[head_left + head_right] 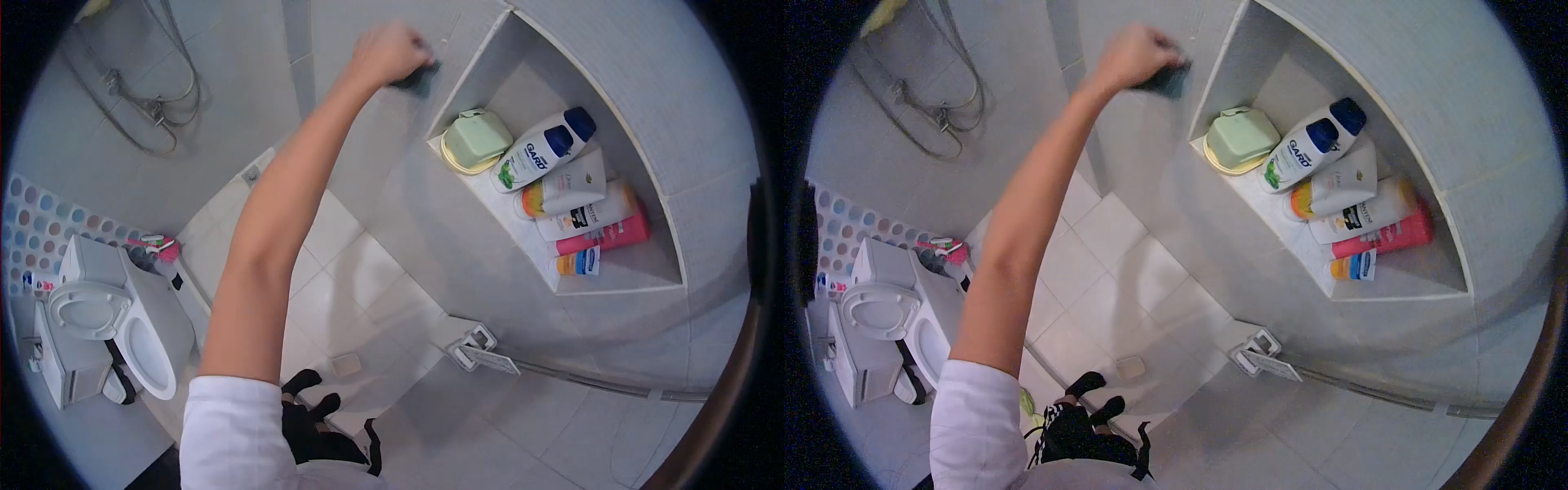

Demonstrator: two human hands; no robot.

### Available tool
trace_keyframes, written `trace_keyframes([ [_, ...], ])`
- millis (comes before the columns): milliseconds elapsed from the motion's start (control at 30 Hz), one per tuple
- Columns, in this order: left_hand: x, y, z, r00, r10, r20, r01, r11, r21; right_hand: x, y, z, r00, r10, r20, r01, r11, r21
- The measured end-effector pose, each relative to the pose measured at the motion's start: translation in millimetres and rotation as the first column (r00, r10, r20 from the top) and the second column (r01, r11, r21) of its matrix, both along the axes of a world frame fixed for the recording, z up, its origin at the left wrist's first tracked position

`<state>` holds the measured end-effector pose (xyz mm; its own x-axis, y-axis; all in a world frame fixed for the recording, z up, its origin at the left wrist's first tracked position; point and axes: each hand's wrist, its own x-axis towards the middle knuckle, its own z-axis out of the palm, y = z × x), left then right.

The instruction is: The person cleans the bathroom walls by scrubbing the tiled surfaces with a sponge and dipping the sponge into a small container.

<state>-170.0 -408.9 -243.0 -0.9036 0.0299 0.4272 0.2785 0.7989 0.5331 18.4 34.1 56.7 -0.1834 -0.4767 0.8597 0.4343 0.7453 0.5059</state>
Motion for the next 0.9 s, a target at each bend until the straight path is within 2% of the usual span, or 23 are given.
trace_keyframes([
  [67,9,4,54,0.999,0.001,-0.038,-0.002,1.0,-0.021,1,-1,-1,1.0,-0.004,-0.002,0.004,1.0,-0.022],
  [100,14,8,81,1.0,-0.007,0.001,0.007,0.999,0.043,1,0,-2,1.0,-0.018,-0.007,0.017,0.999,-0.047],
  [133,12,9,79,1.0,-0.015,0.023,0.013,0.997,0.078,-7,14,12,1.0,-0.019,-0.006,0.019,0.999,-0.045],
  [167,11,10,78,0.999,-0.024,0.045,0.019,0.993,0.112,-21,39,37,0.934,-0.348,0.084,0.358,0.892,-0.276],
  [233,-2,-3,21,0.988,-0.076,-0.134,0.096,0.983,0.154,-21,43,35,0.756,-0.608,0.243,0.643,0.619,-0.45],
  [267,-5,-5,-17,0.998,-0.058,-0.017,0.06,0.984,0.166,-5,13,10,0.929,-0.359,0.094,0.371,0.884,-0.286],
  [300,-2,-5,-48,0.999,-0.041,-0.017,0.044,0.971,0.237,4,-3,-4,0.999,-0.042,0.007,0.042,0.997,-0.064],
  [333,-4,-4,-76,0.999,0.034,0.01,-0.036,0.944,0.327,4,0,-5,0.999,-0.047,0.005,0.048,0.997,-0.063],
  [367,-5,-4,-77,0.999,0.032,0.008,-0.033,0.943,0.332,3,3,-3,0.998,-0.058,-0.003,0.057,0.996,-0.068],
  [433,1,-4,-82,0.977,0.003,0.215,-0.102,0.887,0.451,1,2,2,0.998,-0.061,0.003,0.061,0.997,-0.054],
  [467,3,-5,-78,0.982,0.046,0.182,-0.098,0.952,0.291,0,-1,0,0.999,-0.034,0.01,0.034,0.999,-0.04],
  [500,8,-5,-74,0.982,0.057,0.181,-0.109,0.951,0.288,1,-3,-3,1.0,-0.007,0.009,0.008,0.999,-0.036],
  [567,12,-2,-66,0.989,0.115,0.091,-0.129,0.977,0.168,2,-7,-6,1.0,-0.006,-0.006,0.006,0.998,-0.059],
  [633,12,3,-43,0.991,0.127,0.035,-0.131,0.97,0.203,-4,7,4,1.0,-0.019,-0.017,0.017,0.998,-0.065],
  [667,18,8,-16,0.993,0.118,-0.009,-0.111,0.957,0.269,-13,35,15,0.955,-0.295,0.033,0.294,0.925,-0.243],
  [733,19,11,-8,0.993,0.103,-0.058,-0.077,0.937,0.339,-15,40,18,0.832,-0.538,0.132,0.544,0.748,-0.38],
  [767,20,10,-27,0.994,0.099,-0.05,-0.077,0.937,0.341,-5,14,6,0.956,-0.29,0.045,0.293,0.932,-0.212],
  [800,18,8,-60,0.997,0.072,0.037,-0.079,0.969,0.235,2,-1,-3,1.0,-0.002,0.0,0.002,1.0,-0.027],
  [833,17,7,-93,0.99,0.053,0.129,-0.07,0.99,0.125,4,-4,-6,1.0,-0.006,-0.002,0.006,0.999,-0.033],
  [900,19,12,-143,0.974,0.089,0.208,-0.147,0.949,0.279,3,-9,-5,1.0,-0.026,-0.012,0.026,0.998,-0.051],
])
